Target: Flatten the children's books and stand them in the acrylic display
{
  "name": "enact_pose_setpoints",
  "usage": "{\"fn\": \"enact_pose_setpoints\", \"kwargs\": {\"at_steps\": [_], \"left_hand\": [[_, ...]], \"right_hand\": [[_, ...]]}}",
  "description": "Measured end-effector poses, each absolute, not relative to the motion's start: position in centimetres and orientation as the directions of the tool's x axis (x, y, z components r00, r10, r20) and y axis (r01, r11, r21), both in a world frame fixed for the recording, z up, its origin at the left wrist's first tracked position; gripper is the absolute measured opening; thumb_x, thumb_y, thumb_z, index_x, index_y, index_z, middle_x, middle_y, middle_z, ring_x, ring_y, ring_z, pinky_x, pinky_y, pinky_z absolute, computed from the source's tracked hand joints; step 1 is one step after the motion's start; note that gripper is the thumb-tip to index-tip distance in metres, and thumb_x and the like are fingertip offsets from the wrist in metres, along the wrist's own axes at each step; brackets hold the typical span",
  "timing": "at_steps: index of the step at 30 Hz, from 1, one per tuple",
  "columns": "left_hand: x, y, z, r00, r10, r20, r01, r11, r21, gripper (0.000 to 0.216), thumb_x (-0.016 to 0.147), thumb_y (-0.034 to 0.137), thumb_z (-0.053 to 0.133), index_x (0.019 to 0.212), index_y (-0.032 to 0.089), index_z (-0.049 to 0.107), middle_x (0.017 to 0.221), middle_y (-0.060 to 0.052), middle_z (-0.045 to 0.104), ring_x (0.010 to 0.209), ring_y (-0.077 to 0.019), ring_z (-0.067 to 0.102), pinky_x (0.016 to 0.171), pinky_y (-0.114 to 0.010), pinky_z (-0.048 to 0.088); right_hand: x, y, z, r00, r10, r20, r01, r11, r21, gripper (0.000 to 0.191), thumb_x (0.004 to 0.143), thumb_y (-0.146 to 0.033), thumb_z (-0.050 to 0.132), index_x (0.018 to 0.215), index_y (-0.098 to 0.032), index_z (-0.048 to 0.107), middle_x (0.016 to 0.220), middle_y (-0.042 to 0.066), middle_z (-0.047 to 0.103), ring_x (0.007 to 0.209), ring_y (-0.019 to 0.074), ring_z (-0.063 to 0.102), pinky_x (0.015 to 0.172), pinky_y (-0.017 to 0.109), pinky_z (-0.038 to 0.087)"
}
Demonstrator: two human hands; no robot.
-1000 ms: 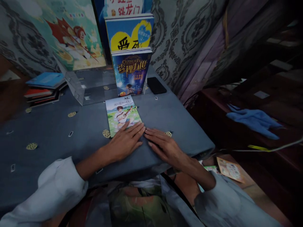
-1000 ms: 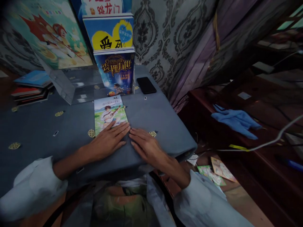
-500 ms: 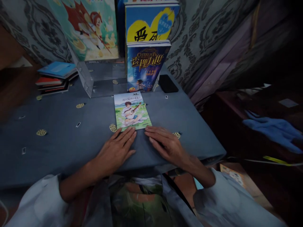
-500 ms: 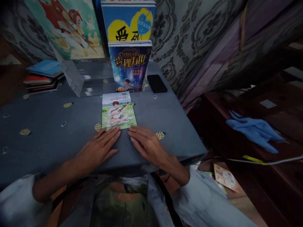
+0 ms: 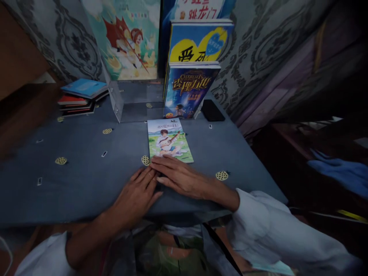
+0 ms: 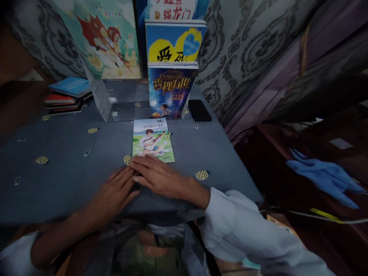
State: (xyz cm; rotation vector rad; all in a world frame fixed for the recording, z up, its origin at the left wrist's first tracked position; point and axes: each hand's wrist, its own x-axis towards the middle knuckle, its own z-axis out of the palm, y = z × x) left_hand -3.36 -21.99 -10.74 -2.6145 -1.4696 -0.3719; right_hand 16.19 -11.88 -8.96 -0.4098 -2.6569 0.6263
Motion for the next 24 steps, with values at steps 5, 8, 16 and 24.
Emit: {"fn": "enact_pose_setpoints", "kwargs": {"at_steps": [5,8,16,24], "left_hand": [[-3.3,-21.5,-9.8,0.499,0.827,0.260,0.856,-0.517,0.002,0.042,0.107,0.036,0.034,0.128,0.009,0.060,0.128,-0.019,0.068,0.124,-0.0283,0.062,0.097,-0.044,0.051],[-3.2,-21.2,-9.5,0.498,0.827,0.260,0.858,-0.513,-0.013,0.045,0.108,0.034,0.029,0.131,0.009,0.059,0.133,-0.017,0.066,0.126,-0.0263,0.062,0.095,-0.043,0.052],[-3.3,-20.8,-9.1,0.501,0.824,0.265,0.856,-0.517,-0.009,0.042,0.108,0.030,0.029,0.128,0.012,0.062,0.136,-0.014,0.066,0.123,-0.0247,0.064,0.092,-0.042,0.056],[-3.3,-19.8,-8.3,0.457,0.850,0.262,0.866,-0.492,0.085,0.032,0.105,0.026,0.039,0.122,0.016,0.064,0.127,-0.010,0.071,0.115,-0.0231,0.067,0.092,-0.039,0.055]], "right_hand": [[14.5,-8.8,-9.8,-0.912,0.339,0.232,0.197,0.857,-0.477,0.050,0.108,-0.041,0.033,0.148,-0.016,0.049,0.154,0.014,0.049,0.147,0.0218,0.040,0.124,0.047,0.031],[13.1,-5.9,-10.1,-0.923,0.335,0.187,0.218,0.859,-0.464,0.050,0.107,-0.041,0.036,0.147,-0.014,0.051,0.156,0.015,0.046,0.149,0.0232,0.036,0.124,0.046,0.032],[10.4,1.7,-11.6,-0.900,0.400,0.174,0.308,0.865,-0.397,0.050,0.105,-0.040,0.040,0.148,-0.016,0.048,0.159,0.013,0.042,0.150,0.0234,0.034,0.124,0.048,0.029],[13.0,2.9,-12.0,-0.822,0.524,0.224,0.435,0.831,-0.347,0.052,0.105,-0.039,0.038,0.149,-0.014,0.047,0.158,0.016,0.042,0.150,0.0262,0.034,0.124,0.052,0.027]]}}
